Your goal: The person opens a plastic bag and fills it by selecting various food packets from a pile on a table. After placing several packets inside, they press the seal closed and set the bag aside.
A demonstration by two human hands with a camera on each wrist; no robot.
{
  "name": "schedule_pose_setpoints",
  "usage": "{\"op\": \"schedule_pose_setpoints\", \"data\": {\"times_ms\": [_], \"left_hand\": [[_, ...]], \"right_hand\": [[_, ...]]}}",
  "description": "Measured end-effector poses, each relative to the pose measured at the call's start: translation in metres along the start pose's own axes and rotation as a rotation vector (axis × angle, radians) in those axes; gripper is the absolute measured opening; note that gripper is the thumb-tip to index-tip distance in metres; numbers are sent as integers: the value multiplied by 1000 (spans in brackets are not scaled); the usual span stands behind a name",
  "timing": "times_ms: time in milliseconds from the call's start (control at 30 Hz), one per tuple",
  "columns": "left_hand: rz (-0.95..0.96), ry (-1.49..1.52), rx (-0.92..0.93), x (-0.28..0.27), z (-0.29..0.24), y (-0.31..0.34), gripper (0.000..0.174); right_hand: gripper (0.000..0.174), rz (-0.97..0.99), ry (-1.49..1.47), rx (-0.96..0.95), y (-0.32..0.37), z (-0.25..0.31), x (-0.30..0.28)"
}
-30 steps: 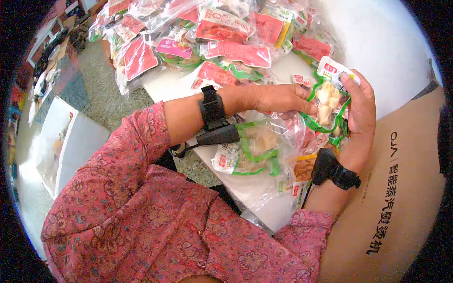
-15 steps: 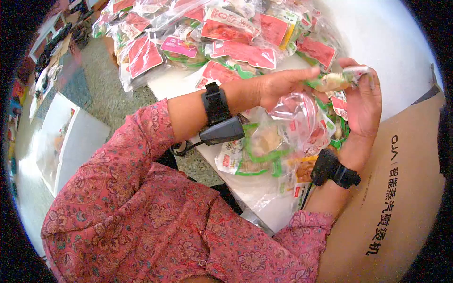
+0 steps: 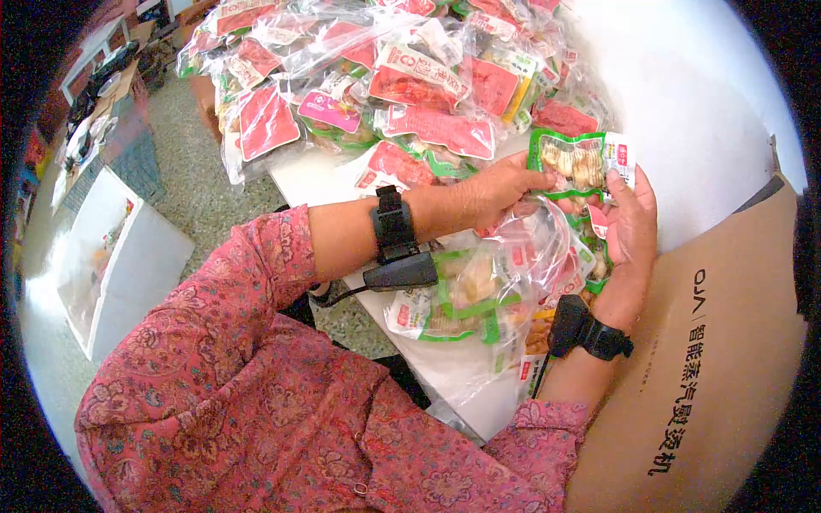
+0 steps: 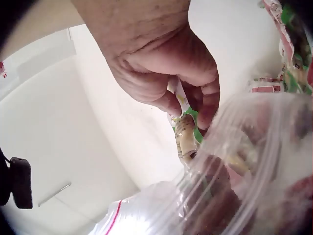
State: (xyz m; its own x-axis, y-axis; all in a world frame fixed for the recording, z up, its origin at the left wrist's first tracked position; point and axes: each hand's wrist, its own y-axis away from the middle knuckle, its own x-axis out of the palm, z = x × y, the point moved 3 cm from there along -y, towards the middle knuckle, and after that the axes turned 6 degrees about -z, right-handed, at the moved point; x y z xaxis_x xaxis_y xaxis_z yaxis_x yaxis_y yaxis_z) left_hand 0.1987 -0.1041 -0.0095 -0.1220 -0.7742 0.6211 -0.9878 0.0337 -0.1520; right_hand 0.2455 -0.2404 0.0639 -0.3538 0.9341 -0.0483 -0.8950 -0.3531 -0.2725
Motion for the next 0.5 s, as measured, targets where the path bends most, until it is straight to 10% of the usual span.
{"op": "schedule_pose_setpoints", "data": {"times_ms": [400,500], "left_hand": [[138,-227,-144,-7,6,0,26],[255,-564,251,-11,5,-4,32]], "right_hand": [[28,-65,42,9,1,7,-7],[28,-89,52,17,2,8,-7]]}}
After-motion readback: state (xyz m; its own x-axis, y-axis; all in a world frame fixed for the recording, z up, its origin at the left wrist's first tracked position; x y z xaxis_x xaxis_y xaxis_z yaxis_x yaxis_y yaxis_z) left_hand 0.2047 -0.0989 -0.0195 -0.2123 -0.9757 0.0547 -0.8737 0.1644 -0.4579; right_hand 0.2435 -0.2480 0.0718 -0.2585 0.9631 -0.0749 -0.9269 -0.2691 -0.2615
